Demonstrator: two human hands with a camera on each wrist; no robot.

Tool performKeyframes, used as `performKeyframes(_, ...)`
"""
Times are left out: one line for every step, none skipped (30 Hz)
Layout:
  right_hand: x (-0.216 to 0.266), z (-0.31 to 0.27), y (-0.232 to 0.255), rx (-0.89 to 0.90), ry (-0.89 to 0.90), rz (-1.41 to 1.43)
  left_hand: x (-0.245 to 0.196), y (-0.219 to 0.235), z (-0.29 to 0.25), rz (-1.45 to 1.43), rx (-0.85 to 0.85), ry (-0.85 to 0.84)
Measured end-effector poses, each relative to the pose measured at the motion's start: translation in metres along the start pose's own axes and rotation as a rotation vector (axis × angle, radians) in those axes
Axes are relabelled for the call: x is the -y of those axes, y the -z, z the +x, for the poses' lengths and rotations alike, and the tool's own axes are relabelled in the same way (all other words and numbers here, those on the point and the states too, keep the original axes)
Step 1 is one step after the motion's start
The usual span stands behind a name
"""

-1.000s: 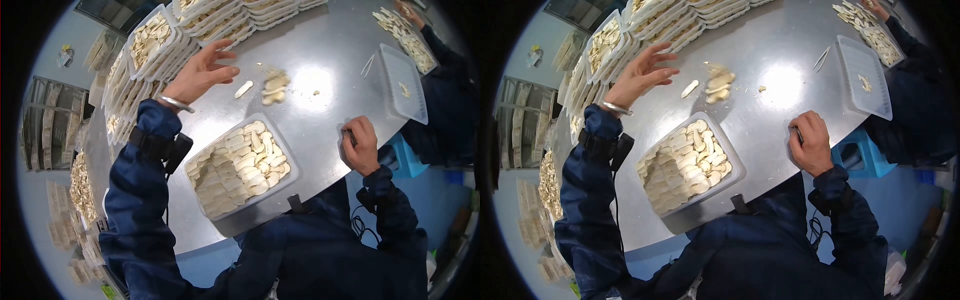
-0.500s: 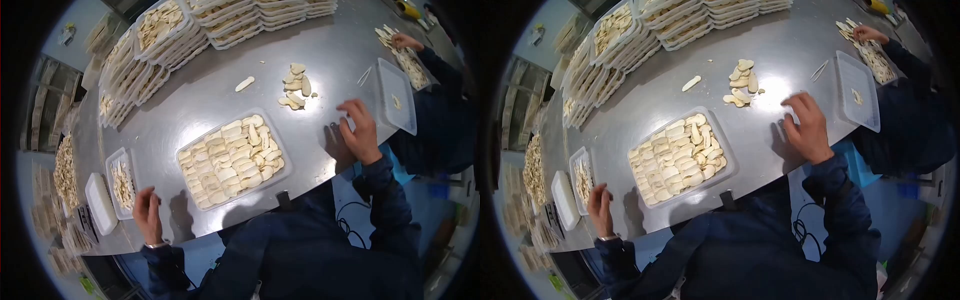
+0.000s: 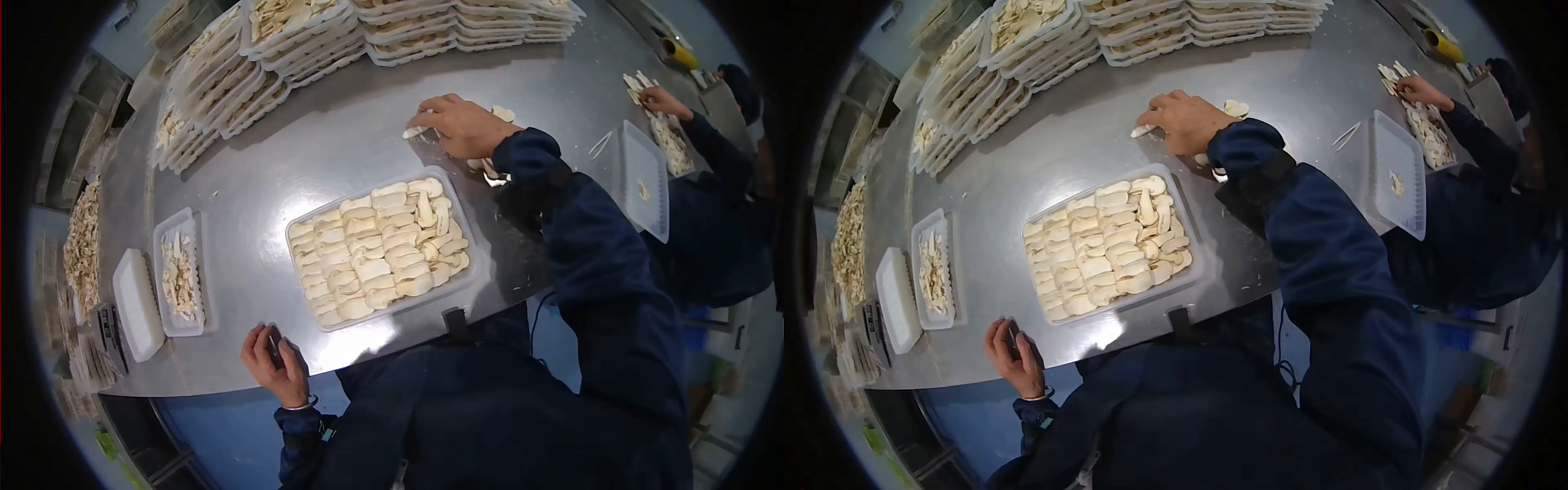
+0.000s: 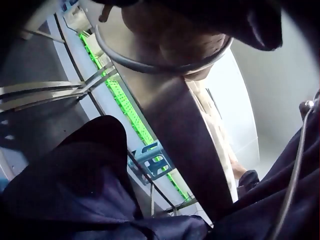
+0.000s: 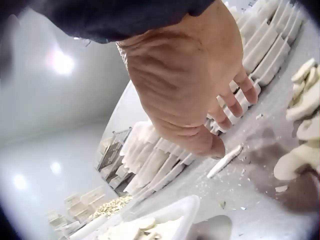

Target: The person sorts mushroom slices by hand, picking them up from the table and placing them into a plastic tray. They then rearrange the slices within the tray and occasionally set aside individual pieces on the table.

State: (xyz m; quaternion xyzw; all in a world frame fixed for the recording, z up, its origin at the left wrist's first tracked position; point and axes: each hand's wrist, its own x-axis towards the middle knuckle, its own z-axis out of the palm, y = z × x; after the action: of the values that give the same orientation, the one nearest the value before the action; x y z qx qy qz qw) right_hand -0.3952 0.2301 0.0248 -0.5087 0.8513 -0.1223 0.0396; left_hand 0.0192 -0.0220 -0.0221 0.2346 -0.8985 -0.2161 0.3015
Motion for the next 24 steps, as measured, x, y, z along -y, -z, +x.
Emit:
performKeyframes(0.000,-0.003,0.001,0.027,0.010,0.007,0.002,0.000,-0.001,-0.014,-0.001,0.006)
performKeyframes(-0.004,-0.012,0.007,0.095,-0.011,0.050,0.002,0.000,-0.002,-0.028,-0.003,0.013)
performKeyframes(-0.003,-0.026,0.023,0.162,-0.033,0.092,-0.003,0.001,0.000,0.005,-0.002,0.008)
performKeyframes(-0.008,-0.040,0.034,0.228,-0.056,0.133,-0.002,0.000,0.000,0.010,-0.008,0.008)
performKeyframes(-0.024,-0.054,0.038,0.101,-0.116,0.153,0.001,0.000,0.000,0.016,-0.012,0.005)
performKeyframes(-0.042,-0.069,0.044,-0.029,-0.178,0.173,0.001,0.000,-0.001,0.023,-0.013,0.000)
performKeyframes(-0.046,-0.079,0.048,-0.161,-0.243,0.193,-0.004,0.000,0.001,0.037,-0.006,0.005)
performKeyframes(-0.047,-0.086,0.046,-0.123,-0.327,0.137,-0.004,0.000,0.000,0.040,-0.003,-0.006)
performKeyframes(-0.037,-0.089,0.051,-0.088,-0.406,0.078,-0.001,-0.001,-0.001,0.044,-0.005,-0.018)
performKeyframes(-0.033,-0.090,0.055,-0.055,-0.479,0.019,0.000,-0.001,0.000,0.049,-0.014,-0.028)
performKeyframes(-0.051,-0.094,0.031,-0.093,-0.330,0.056,0.000,0.000,0.000,0.065,-0.008,-0.037)
performKeyframes(-0.048,-0.091,0.025,-0.092,-0.325,0.019,-0.002,0.000,0.001,0.078,-0.006,-0.040)
performKeyframes(-0.039,-0.086,0.019,-0.089,-0.319,-0.017,-0.004,0.001,0.001,0.093,-0.003,-0.041)
performKeyframes(-0.034,-0.082,0.013,-0.087,-0.315,-0.054,-0.004,0.002,0.001,0.106,0.000,-0.043)
performKeyframes(-0.034,-0.080,0.008,-0.161,-0.262,-0.116,-0.003,0.002,0.000,0.110,0.012,-0.042)
performKeyframes(-0.034,-0.081,0.006,-0.175,-0.258,-0.080,0.000,0.003,-0.001,0.112,0.026,-0.042)
performKeyframes(-0.033,-0.083,0.004,-0.190,-0.257,-0.046,0.002,0.002,-0.001,0.112,0.040,-0.044)
performKeyframes(-0.031,-0.086,0.005,-0.204,-0.256,-0.014,0.004,0.001,-0.002,0.061,0.024,-0.031)
performKeyframes(-0.027,-0.093,0.006,-0.214,-0.317,0.042,0.005,-0.001,-0.003,0.010,0.011,-0.014)
performKeyframes(-0.023,-0.102,0.009,-0.223,-0.379,0.096,0.006,-0.004,-0.004,-0.043,-0.001,0.004)
performKeyframes(-0.021,-0.112,0.010,-0.232,-0.441,0.150,0.005,-0.004,-0.004,-0.024,-0.002,0.002)
performKeyframes(-0.022,-0.122,0.010,-0.302,-0.490,0.283,0.003,-0.002,-0.002,-0.005,-0.002,-0.002)
performKeyframes(-0.025,-0.135,0.008,-0.375,-0.539,0.416,0.002,-0.001,-0.001,0.013,0.000,-0.008)
performKeyframes(-0.026,-0.146,0.008,-0.452,-0.586,0.547,0.003,-0.003,-0.001,0.002,-0.004,-0.003)
